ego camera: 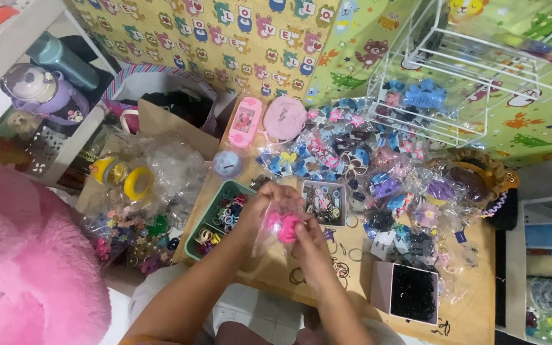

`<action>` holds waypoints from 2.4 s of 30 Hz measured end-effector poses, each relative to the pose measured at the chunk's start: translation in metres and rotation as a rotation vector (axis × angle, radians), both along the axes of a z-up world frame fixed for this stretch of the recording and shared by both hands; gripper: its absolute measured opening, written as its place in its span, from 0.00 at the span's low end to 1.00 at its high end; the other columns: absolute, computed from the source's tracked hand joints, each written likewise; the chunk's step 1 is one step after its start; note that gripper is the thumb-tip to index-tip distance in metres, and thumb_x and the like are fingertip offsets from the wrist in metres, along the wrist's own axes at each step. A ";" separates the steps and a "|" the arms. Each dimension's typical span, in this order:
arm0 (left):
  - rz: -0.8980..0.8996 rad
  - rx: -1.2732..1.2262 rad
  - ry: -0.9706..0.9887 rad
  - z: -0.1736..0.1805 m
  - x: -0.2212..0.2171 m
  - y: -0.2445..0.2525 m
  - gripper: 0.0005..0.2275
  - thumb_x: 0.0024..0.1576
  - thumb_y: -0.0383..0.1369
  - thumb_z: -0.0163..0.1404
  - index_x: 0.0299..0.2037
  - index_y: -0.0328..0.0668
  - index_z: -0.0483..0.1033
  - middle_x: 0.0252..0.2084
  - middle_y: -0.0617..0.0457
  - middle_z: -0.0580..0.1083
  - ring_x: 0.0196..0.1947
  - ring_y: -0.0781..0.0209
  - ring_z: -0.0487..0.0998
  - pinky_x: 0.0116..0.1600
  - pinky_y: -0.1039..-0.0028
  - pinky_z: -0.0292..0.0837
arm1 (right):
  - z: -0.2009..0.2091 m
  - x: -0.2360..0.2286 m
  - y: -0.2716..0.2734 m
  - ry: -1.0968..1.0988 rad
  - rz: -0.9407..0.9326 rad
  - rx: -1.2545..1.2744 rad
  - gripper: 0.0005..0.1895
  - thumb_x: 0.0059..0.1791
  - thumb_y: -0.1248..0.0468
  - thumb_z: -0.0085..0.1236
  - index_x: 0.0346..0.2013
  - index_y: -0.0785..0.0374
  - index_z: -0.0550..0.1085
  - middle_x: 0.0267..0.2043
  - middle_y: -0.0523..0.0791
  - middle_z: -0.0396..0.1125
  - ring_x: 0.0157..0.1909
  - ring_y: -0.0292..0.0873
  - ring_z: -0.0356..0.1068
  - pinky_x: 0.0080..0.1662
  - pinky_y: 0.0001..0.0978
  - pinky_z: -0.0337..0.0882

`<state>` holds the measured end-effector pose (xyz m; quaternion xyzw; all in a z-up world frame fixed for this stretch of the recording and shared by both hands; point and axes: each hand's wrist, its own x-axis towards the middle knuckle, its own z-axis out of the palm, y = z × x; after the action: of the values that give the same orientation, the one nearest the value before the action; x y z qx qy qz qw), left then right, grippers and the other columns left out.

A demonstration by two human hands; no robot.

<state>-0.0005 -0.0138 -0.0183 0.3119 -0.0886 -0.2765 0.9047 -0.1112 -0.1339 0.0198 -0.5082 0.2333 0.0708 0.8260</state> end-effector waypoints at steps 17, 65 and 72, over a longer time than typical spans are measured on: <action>-0.063 0.718 -0.024 0.062 -0.009 0.020 0.20 0.61 0.44 0.42 0.54 0.41 0.77 0.49 0.43 0.79 0.49 0.54 0.80 0.54 0.66 0.77 | -0.007 0.005 -0.007 -0.143 -0.281 -0.319 0.19 0.48 0.64 0.62 0.53 0.63 0.70 0.44 0.46 0.66 0.45 0.42 0.68 0.45 0.32 0.74; 0.005 1.060 -1.113 0.044 -0.004 -0.013 0.12 0.57 0.27 0.53 0.50 0.33 0.79 0.39 0.43 0.80 0.35 0.46 0.80 0.44 0.57 0.76 | 0.011 0.060 -0.054 0.023 -0.628 -0.648 0.18 0.52 0.69 0.56 0.57 0.61 0.68 0.49 0.45 0.68 0.47 0.41 0.69 0.51 0.28 0.73; 0.130 1.043 -1.185 0.026 0.001 -0.014 0.10 0.57 0.28 0.53 0.46 0.33 0.80 0.33 0.45 0.79 0.29 0.45 0.78 0.37 0.56 0.75 | -0.005 0.137 -0.070 -0.261 -0.764 -0.808 0.19 0.50 0.77 0.59 0.53 0.60 0.72 0.48 0.43 0.69 0.36 0.33 0.65 0.35 0.17 0.69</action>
<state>0.0003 -0.0278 0.0079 0.7956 -0.3962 -0.0167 0.4581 0.0257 -0.2043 0.0151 -0.6679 0.3050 -0.3910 0.5549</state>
